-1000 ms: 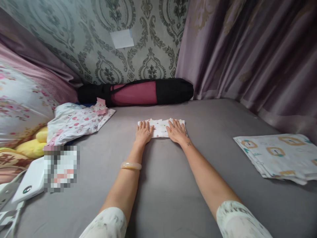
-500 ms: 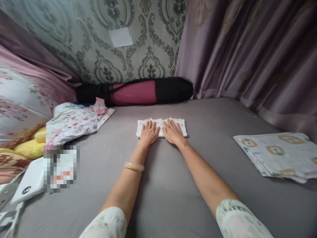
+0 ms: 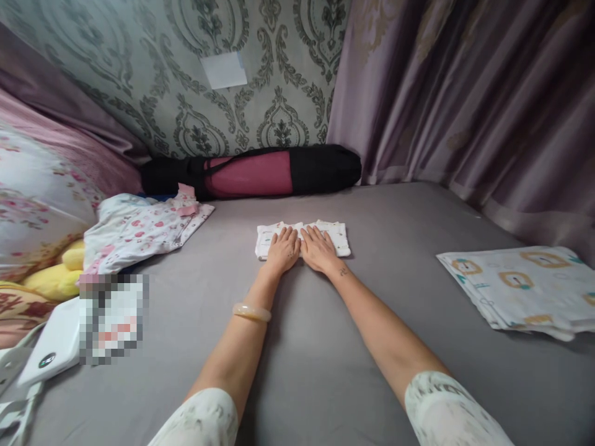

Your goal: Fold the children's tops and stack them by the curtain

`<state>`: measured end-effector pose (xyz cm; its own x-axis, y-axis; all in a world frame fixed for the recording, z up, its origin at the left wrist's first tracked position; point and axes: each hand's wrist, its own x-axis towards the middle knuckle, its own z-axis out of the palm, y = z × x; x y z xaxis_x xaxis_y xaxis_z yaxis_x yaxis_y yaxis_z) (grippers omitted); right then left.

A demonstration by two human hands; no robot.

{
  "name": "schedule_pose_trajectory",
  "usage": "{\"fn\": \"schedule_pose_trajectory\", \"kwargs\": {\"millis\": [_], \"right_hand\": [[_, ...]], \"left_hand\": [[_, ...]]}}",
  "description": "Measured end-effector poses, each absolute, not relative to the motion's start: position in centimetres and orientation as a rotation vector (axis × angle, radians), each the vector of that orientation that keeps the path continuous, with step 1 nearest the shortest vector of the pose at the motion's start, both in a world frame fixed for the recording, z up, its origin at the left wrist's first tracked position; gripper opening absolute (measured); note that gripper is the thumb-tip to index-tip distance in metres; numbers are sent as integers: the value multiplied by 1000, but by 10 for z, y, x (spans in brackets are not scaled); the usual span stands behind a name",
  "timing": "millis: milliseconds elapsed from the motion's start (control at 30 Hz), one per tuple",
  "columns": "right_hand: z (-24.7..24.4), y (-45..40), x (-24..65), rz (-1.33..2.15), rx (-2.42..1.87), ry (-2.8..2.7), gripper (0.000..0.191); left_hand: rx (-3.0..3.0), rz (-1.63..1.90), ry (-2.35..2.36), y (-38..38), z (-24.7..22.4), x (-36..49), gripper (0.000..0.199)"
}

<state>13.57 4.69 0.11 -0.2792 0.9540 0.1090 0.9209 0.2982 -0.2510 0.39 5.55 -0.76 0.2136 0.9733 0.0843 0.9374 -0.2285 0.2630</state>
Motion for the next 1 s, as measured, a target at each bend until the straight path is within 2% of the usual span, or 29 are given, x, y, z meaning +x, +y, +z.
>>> {"fn": "schedule_pose_trajectory", "kwargs": {"millis": [200, 433, 700, 1000], "right_hand": [[2, 47, 137, 252, -1731, -2336, 55], [12, 54, 120, 175, -1614, -2352, 57], [-7, 58, 107, 210, -1680, -2370, 59], [13, 62, 93, 202, -1686, -2423, 56]], "left_hand": [[2280, 448, 1765, 63, -14, -3, 46], [2025, 972, 1781, 75, 5, -31, 38], [1734, 983, 1905, 71, 9, -57, 42], [1592, 1087, 1926, 74, 3, -71, 45]]}}
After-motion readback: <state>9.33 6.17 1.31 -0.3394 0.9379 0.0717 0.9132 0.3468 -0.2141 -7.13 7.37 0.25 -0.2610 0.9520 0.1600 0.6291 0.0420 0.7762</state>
